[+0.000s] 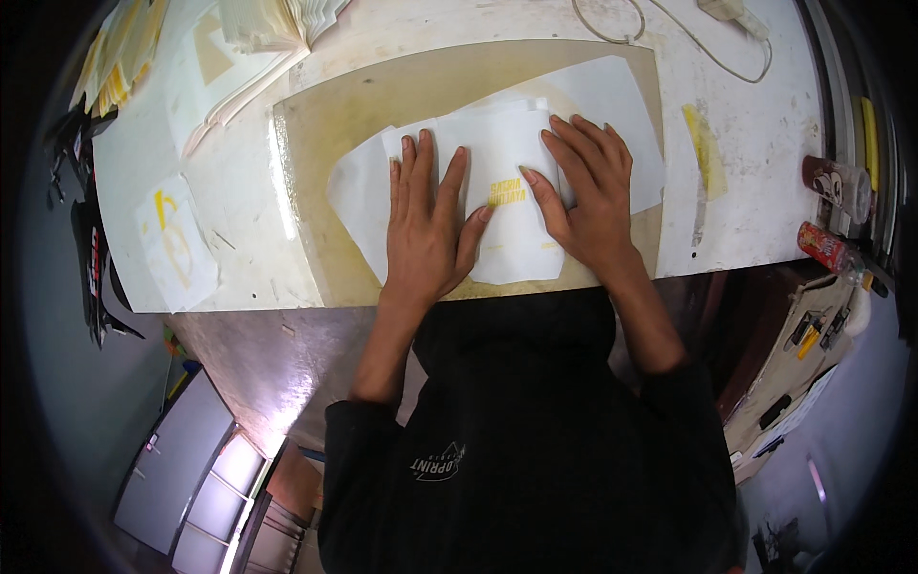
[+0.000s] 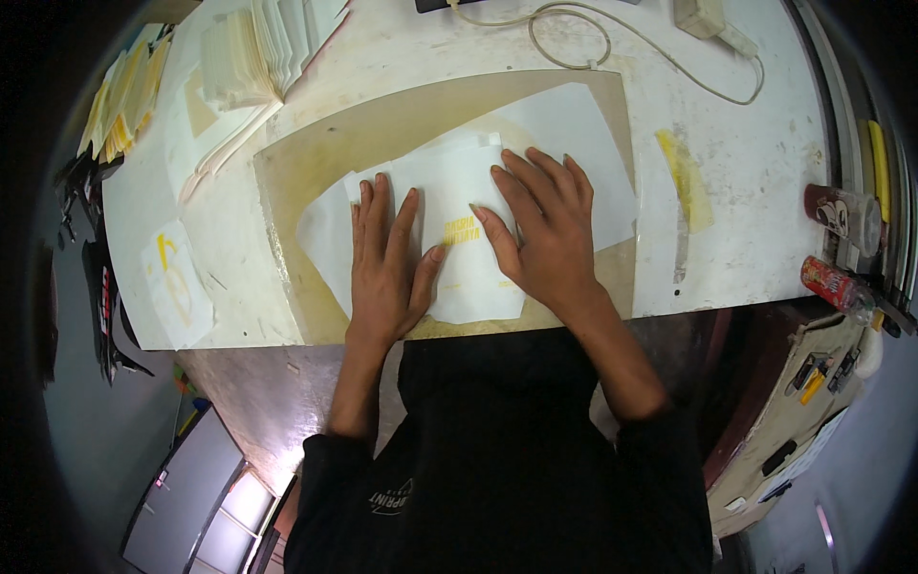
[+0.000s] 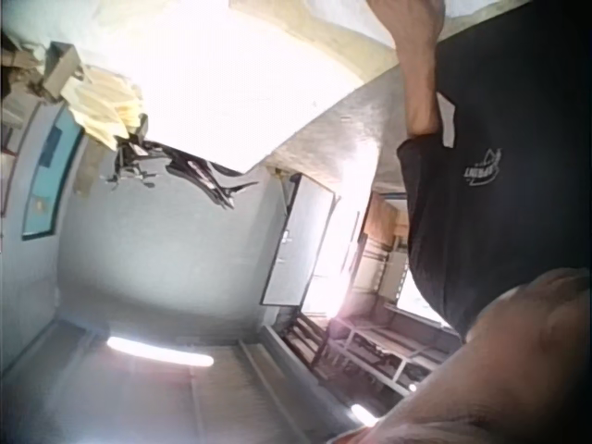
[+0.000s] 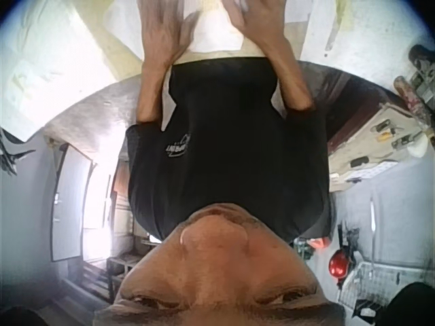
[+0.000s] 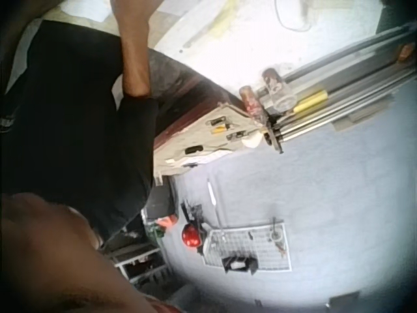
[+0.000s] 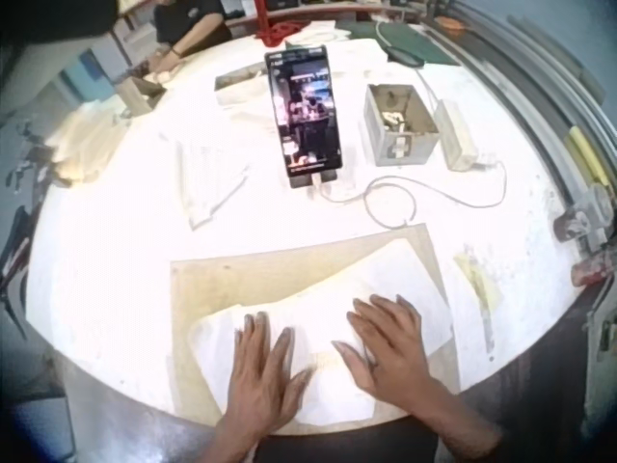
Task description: The person places a white sheet with a yellow graphic onto a work surface, smooths it with a yellow squeegee, peels off a backing layer, and presses the sticker down. They repeat this process on multiple sheets, inspecting edges and smoothing surfaces.
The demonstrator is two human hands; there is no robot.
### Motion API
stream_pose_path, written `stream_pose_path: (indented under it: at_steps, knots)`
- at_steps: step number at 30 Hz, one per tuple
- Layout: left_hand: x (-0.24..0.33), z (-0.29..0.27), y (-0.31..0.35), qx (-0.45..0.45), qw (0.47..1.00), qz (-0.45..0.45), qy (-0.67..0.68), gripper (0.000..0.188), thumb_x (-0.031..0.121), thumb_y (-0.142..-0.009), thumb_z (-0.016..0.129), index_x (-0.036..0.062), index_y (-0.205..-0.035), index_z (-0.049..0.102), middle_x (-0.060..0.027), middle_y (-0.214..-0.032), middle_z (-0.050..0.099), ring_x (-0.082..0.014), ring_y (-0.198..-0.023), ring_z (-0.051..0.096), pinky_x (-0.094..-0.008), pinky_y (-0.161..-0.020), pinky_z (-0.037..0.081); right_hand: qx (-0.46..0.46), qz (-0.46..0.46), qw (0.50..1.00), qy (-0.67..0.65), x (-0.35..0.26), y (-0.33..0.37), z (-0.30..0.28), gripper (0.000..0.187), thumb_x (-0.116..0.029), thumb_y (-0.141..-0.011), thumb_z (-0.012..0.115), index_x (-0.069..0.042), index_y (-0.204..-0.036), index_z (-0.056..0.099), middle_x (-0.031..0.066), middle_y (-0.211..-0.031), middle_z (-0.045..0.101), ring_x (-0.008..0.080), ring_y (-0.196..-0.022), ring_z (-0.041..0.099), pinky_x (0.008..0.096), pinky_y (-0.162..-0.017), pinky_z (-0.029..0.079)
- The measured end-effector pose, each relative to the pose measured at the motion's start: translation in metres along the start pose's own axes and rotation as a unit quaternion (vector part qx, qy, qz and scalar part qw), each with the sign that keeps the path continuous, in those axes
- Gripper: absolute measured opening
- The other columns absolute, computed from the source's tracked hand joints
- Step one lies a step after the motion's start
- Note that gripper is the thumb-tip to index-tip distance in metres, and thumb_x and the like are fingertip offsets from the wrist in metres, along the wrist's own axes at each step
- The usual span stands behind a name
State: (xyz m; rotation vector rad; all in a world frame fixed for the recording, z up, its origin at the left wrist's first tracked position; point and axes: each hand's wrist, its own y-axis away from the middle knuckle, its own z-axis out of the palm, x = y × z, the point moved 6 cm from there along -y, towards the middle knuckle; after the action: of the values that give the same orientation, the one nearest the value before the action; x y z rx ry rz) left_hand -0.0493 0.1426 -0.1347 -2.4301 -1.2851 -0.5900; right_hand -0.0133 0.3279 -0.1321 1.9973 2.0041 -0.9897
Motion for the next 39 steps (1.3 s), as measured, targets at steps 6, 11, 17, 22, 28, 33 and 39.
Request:
stream_pose_path:
  at_steps: [6,11,17,22,28,33,39]
  knots:
    - [0.003,0.007,-0.002,-0.042,0.997,0.012,-0.056,0.065,0.04,-0.097,0.066,0.0092,-0.152,0.049,-0.0277,-0.165,0.026,-0.0467,-0.153,0.024,-0.0616,-0.123,0.017,-0.002,-0.021,0.999,0.028,0.001,0.001,0.005,0.041,-0.025,-0.086,0.08,-0.004,-0.118,0.069,0.0107,-0.136,0.063,0.032,-0.131,0.053,0.0569,-0.112,0.033]
    - [0.001,0.008,-0.002,-0.053,0.996,0.021,-0.065,0.065,0.038,-0.097,0.065,0.0089,-0.153,0.048,-0.0243,-0.165,0.028,-0.0447,-0.154,0.023,-0.0615,-0.123,0.015,-0.023,-0.024,0.998,0.049,0.0,0.001,0.005,0.041,-0.028,-0.087,0.079,-0.004,-0.119,0.07,0.0103,-0.137,0.062,0.0329,-0.131,0.051,0.059,-0.112,0.033]
    - [0.003,0.007,-0.004,-0.071,0.995,0.02,-0.066,0.065,0.036,-0.097,0.065,0.007,-0.152,0.048,-0.021,-0.164,0.033,-0.044,-0.154,0.024,-0.0619,-0.123,0.014,-0.043,-0.035,0.996,0.063,0.002,-0.001,0.004,0.039,-0.026,-0.088,0.078,-0.005,-0.12,0.07,0.007,-0.139,0.062,0.0318,-0.132,0.051,0.058,-0.113,0.033]
    - [0.002,0.008,-0.004,-0.067,0.996,0.019,-0.058,0.065,0.035,-0.097,0.066,0.0069,-0.152,0.048,-0.0207,-0.164,0.034,-0.0442,-0.154,0.025,-0.0622,-0.123,0.014,-0.066,-0.037,0.995,0.063,0.006,-0.002,0.003,0.039,-0.024,-0.089,0.078,-0.008,-0.124,0.069,0.0041,-0.143,0.061,0.0303,-0.134,0.05,0.0552,-0.115,0.033]
    - [0.002,0.008,-0.004,-0.066,0.996,0.021,-0.054,0.065,0.035,-0.096,0.067,0.0071,-0.152,0.048,-0.0204,-0.164,0.034,-0.0445,-0.153,0.026,-0.0625,-0.123,0.014,-0.082,-0.053,0.992,0.085,0.009,-0.002,0.002,0.042,-0.029,-0.088,0.079,-0.009,-0.124,0.069,0.0031,-0.144,0.06,0.0294,-0.135,0.048,0.0551,-0.115,0.033]
    - [0.003,0.006,-0.005,-0.066,0.996,0.022,-0.056,0.064,0.035,-0.097,0.066,0.0071,-0.152,0.049,-0.0202,-0.164,0.035,-0.0445,-0.153,0.026,-0.0626,-0.123,0.015,-0.099,-0.062,0.989,0.088,0.009,-0.006,0.0,0.045,-0.032,-0.087,0.079,-0.01,-0.125,0.068,0.004,-0.145,0.059,0.03,-0.135,0.048,0.0555,-0.116,0.032]
    - [0.002,0.005,-0.005,-0.078,0.995,0.019,-0.051,0.064,0.035,-0.097,0.066,0.0071,-0.152,0.049,-0.0197,-0.164,0.035,-0.0437,-0.154,0.026,-0.063,-0.122,0.015,-0.179,-0.062,0.982,0.025,0.016,-0.01,-0.015,0.067,-0.045,-0.081,0.081,-0.012,-0.136,0.062,0.0045,-0.151,0.053,0.0316,-0.14,0.043,0.0588,-0.119,0.024]
